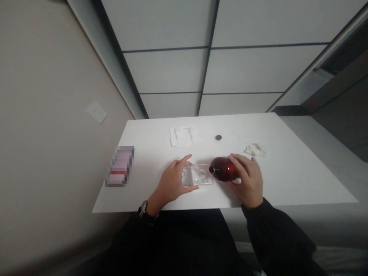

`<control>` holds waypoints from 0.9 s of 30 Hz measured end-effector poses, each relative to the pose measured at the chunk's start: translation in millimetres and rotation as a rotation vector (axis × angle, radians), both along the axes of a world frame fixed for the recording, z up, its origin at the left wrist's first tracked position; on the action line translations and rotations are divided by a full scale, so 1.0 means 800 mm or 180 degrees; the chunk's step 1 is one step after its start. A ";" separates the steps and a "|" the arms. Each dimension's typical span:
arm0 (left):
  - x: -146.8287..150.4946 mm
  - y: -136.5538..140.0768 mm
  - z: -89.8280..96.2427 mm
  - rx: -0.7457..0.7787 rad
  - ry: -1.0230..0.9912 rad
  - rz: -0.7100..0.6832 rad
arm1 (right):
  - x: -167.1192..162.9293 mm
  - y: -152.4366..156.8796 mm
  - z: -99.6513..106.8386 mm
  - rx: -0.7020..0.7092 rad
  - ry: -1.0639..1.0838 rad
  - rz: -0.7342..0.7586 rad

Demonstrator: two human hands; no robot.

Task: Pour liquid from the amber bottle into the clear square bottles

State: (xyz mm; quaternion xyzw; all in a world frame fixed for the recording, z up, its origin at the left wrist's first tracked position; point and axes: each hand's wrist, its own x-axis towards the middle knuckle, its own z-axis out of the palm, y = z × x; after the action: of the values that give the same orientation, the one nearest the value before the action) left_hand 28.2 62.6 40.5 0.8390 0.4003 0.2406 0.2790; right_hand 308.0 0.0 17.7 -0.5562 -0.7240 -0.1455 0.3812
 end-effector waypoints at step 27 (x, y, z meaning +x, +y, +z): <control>0.001 0.002 0.000 0.0067 -0.0006 -0.0024 | -0.008 0.008 0.014 0.0479 -0.0741 -0.0247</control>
State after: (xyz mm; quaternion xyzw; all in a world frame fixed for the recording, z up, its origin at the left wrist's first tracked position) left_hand 28.9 64.4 40.2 0.8432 0.3944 0.2446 0.2714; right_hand 301.3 6.7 28.7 -0.5330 -0.7283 -0.2776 0.3293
